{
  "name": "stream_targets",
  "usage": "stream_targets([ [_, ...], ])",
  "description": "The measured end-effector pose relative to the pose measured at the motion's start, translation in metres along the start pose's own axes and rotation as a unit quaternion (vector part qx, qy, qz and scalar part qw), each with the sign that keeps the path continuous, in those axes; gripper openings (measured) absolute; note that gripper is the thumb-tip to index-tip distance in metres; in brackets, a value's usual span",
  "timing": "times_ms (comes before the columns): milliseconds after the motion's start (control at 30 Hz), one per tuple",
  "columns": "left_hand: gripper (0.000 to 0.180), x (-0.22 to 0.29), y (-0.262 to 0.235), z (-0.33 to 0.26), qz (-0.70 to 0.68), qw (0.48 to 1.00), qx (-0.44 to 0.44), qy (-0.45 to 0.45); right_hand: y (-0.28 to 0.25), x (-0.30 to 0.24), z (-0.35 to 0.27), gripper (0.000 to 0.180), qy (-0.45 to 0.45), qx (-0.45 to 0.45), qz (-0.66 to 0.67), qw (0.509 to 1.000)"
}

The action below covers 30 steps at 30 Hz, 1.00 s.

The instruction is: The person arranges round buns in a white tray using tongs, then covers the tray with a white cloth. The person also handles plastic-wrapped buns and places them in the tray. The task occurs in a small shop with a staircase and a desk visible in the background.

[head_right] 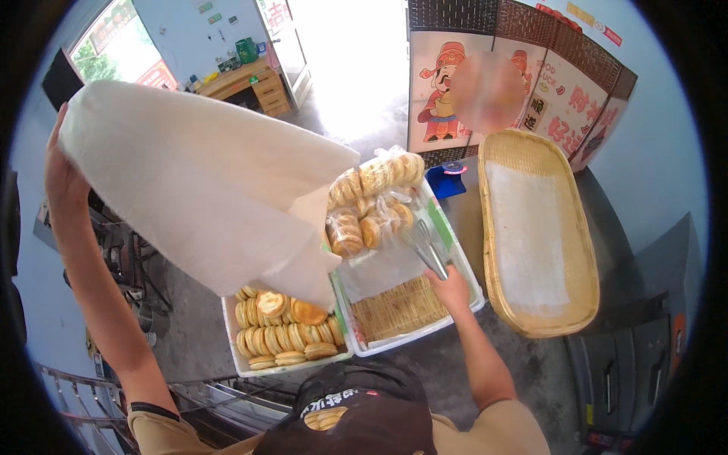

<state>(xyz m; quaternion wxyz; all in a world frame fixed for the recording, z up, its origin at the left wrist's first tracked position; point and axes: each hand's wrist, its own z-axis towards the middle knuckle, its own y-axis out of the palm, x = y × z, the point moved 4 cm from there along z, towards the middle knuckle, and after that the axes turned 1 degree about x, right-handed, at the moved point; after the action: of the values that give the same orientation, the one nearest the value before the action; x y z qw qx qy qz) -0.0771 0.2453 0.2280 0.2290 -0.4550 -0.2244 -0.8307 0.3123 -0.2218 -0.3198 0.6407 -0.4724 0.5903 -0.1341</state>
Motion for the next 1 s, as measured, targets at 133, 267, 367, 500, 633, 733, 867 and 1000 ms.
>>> stream_targets([
  [133, 0.041, 0.023, -0.014, -0.053, 0.024, 1.000, -0.007, -0.004, 0.030, 0.002, 0.038, 0.064, -0.017, 0.018, 0.008, 1.000],
  [267, 0.040, 0.025, -0.058, -0.092, 0.040, 0.991, 0.127, -0.005, 0.045, 0.001, 0.049, 0.060, -0.020, 0.009, 0.106, 0.994],
  [367, 0.034, 0.018, -0.052, -0.115, 0.066, 0.973, 0.220, 0.024, 0.049, -0.009, 0.041, 0.053, -0.027, 0.011, 0.158, 0.987],
  [500, 0.034, 0.012, -0.018, -0.114, 0.107, 0.960, 0.255, 0.052, 0.053, -0.066, 0.001, 0.042, -0.048, -0.020, 0.206, 0.977],
  [633, 0.033, 0.005, 0.019, -0.106, 0.060, 0.980, 0.187, -0.012, 0.049, -0.139, -0.054, 0.037, -0.030, -0.143, 0.293, 0.945],
  [733, 0.032, 0.003, 0.038, -0.102, 0.042, 0.985, 0.167, -0.005, 0.029, -0.207, -0.093, 0.042, -0.067, -0.233, 0.409, 0.880],
  [867, 0.030, -0.023, 0.086, -0.076, -0.081, 0.995, -0.042, -0.043, -0.001, -0.269, -0.104, 0.055, -0.182, -0.209, 0.536, 0.797],
  [1000, 0.027, -0.011, 0.086, -0.081, -0.134, 0.982, -0.121, -0.063, -0.024, -0.294, -0.094, 0.052, -0.182, -0.291, 0.331, 0.879],
])
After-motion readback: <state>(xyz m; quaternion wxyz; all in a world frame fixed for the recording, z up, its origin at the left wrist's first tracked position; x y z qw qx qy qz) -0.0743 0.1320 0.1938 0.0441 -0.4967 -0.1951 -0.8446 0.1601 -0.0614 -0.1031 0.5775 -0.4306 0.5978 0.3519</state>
